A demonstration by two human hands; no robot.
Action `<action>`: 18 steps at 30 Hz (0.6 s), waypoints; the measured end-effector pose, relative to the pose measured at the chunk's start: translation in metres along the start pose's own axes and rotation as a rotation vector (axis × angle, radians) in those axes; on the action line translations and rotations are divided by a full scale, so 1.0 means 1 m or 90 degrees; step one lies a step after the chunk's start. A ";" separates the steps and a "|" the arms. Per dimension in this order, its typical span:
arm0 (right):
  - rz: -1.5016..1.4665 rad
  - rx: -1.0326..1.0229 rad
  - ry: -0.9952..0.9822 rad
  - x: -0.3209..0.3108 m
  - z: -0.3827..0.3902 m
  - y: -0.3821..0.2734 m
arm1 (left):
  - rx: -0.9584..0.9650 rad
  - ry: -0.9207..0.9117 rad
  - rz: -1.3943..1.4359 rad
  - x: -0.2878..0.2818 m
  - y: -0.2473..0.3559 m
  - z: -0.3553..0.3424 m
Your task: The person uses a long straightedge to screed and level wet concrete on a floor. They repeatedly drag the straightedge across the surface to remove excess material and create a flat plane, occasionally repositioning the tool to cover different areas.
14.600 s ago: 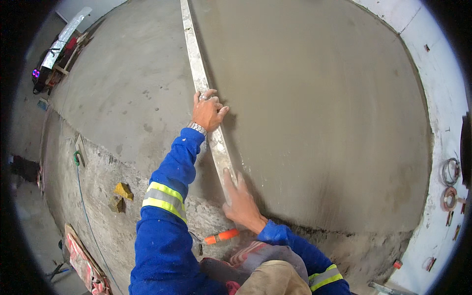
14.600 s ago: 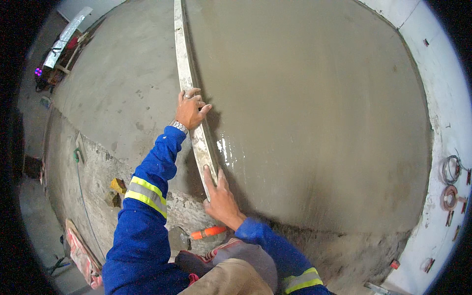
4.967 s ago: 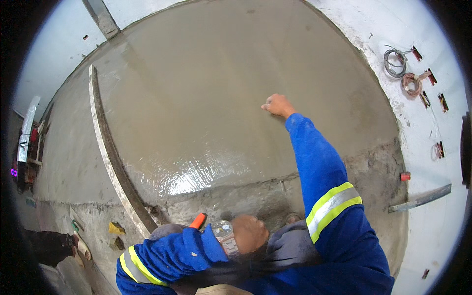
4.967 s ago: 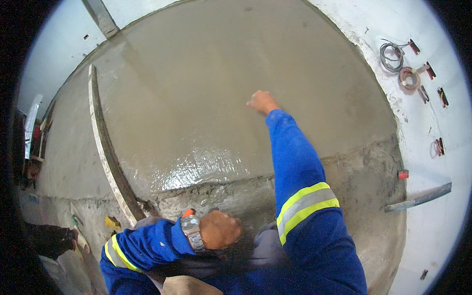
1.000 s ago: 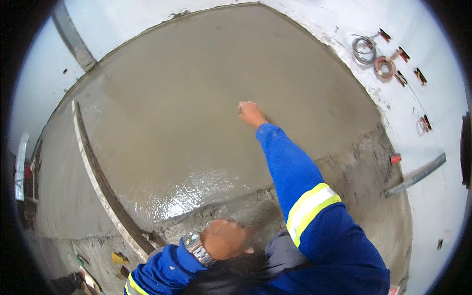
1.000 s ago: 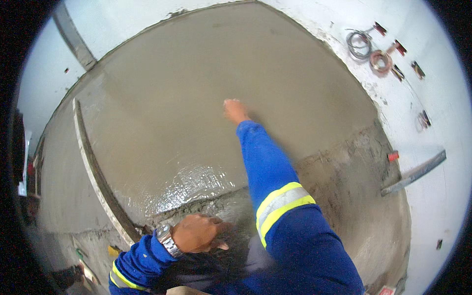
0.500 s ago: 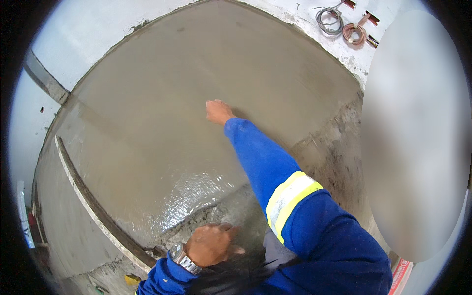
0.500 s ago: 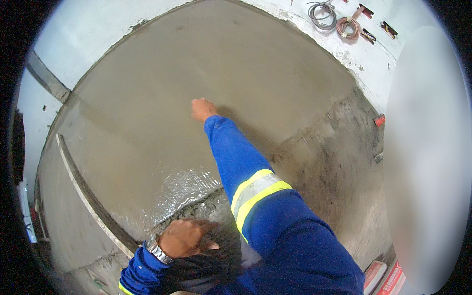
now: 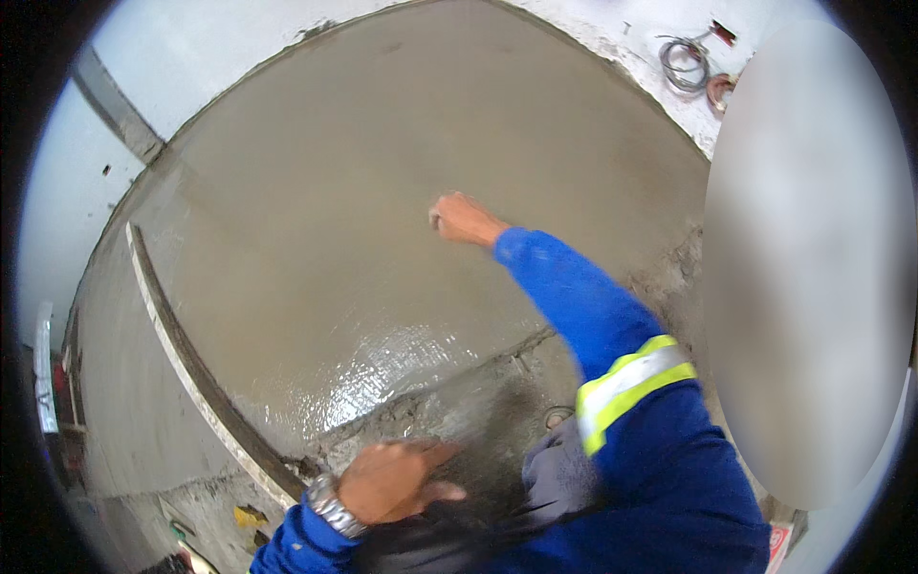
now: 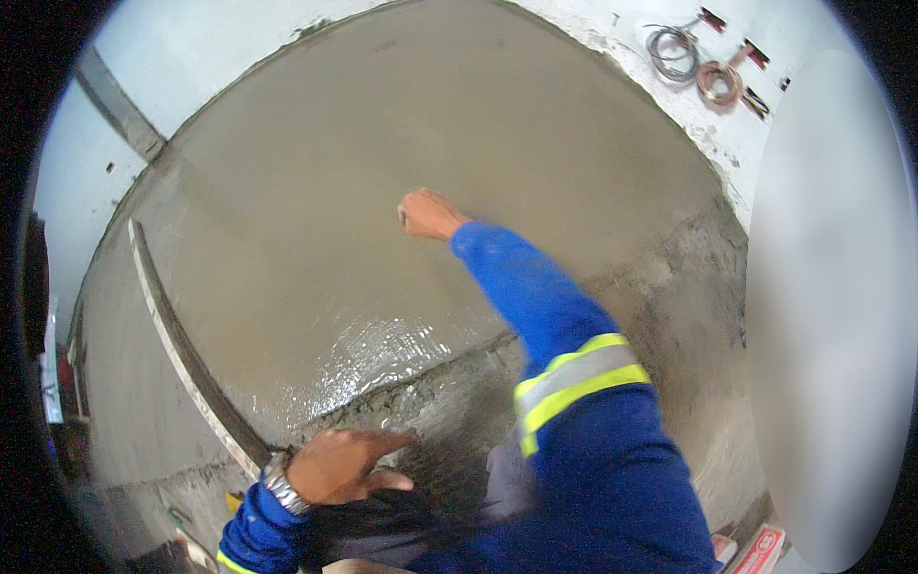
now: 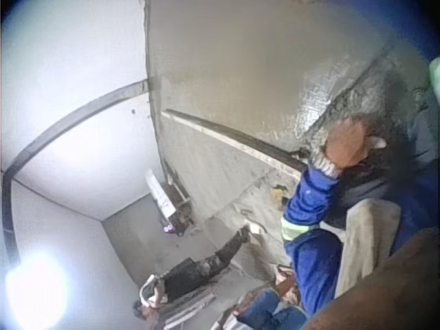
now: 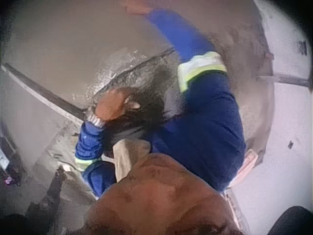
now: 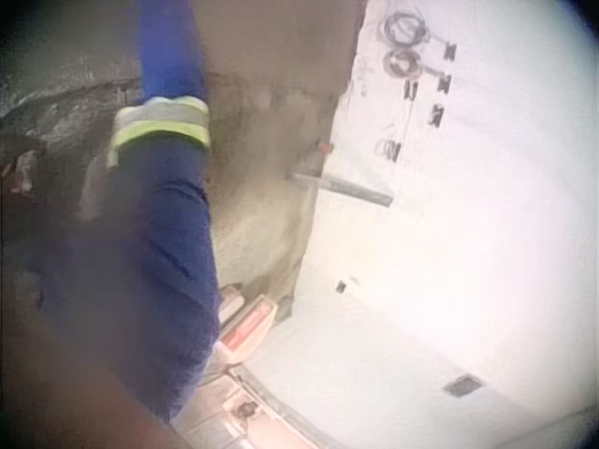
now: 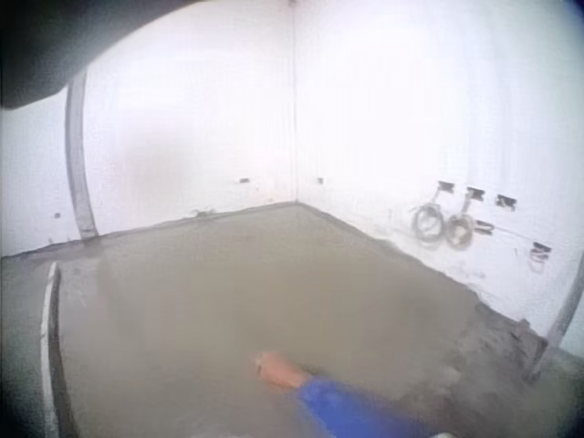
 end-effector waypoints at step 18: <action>-0.255 0.052 -0.729 -0.037 0.108 -0.264 | -0.915 0.727 -0.085 0.135 -0.280 0.360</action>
Point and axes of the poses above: each hand's wrist, its own z-axis away from the middle knuckle, its own x-axis out of the palm, y = z × x, the point moved 10 cm from there along -z, towards the middle knuckle, and after that the axes turned 15 degrees about y, right-handed, at the moved point
